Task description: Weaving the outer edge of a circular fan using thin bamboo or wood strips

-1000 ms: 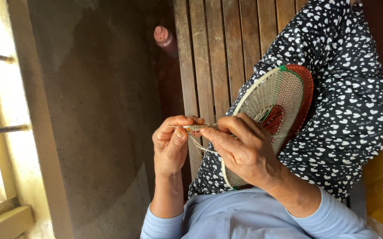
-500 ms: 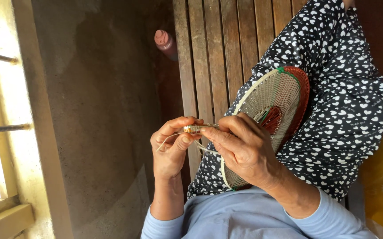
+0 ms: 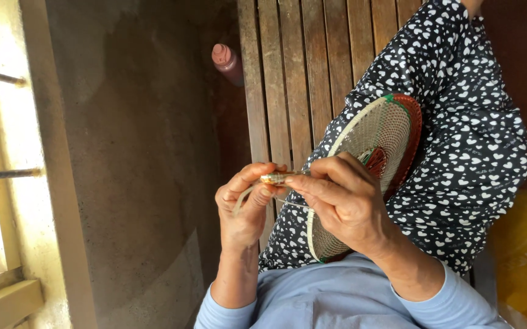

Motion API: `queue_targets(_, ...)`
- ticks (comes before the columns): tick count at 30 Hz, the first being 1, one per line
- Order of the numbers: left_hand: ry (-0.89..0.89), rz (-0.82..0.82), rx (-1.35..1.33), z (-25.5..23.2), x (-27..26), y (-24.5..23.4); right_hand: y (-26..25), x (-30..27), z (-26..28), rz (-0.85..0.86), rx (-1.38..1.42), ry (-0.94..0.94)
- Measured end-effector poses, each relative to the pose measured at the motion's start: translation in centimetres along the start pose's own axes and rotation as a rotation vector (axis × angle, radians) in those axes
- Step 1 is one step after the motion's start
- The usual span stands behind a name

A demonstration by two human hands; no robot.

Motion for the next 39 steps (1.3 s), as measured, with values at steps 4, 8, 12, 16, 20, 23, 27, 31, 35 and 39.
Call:
queue_targets(4, 0.031, 0.045, 0.030, -0.7, -0.3, 1.1, -0.6, 0.3, -0.2, -0.006, 0.132, 0.050)
queue_targets(8, 0.035, 0.087, 0.067, -1.8, -0.7, 2.8, -1.8, -0.1, -0.3, -0.022, 0.219, 0.087)
queue_targets(12, 0.069, 0.148, 0.092, -3.2, -1.2, 4.6, -2.8, -0.4, -0.6, -0.020, 0.256, 0.063)
queue_targets(16, 0.095, 0.202, 0.136, -4.0, -1.6, 5.7, -3.7, -0.4, -0.6, -0.042, 0.282, 0.054)
queue_targets(20, 0.167, 0.206, 0.201, -4.4, -2.2, 6.4, -4.6, -0.8, 0.4, -0.102, 0.292, 0.008)
queue_targets(23, 0.258, 0.251, 0.543, -5.4, -2.9, 7.2, -4.7, -0.9, 3.3, 0.040, -0.050, -0.176)
queue_targets(27, 0.270, 0.250, 0.531, -5.7, -3.2, 8.0, -4.7, -0.2, 5.3, 0.140, -0.213, -0.271)
queue_targets(31, 0.311, 0.290, 0.572, -6.2, -3.3, 8.6, -5.2, -0.1, 5.4, 0.149, -0.237, -0.284)
queue_targets(35, 0.288, 0.370, 0.542, -6.4, -3.1, 8.7, -5.7, -1.3, 3.6, 0.135, -0.096, -0.251)
queue_targets(39, 0.242, 0.438, 0.537, -7.0, -2.8, 9.3, -5.7, -2.1, 2.2, 0.126, 0.018, -0.189)
Point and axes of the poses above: each hand's wrist, its own x-axis towards the middle knuckle, its own y-axis out of the palm, z = x × y, the point moved 4 cm from there along x, towards the middle knuckle, and after that the axes turned 12 degrees about -z, right-handed, at the moved point
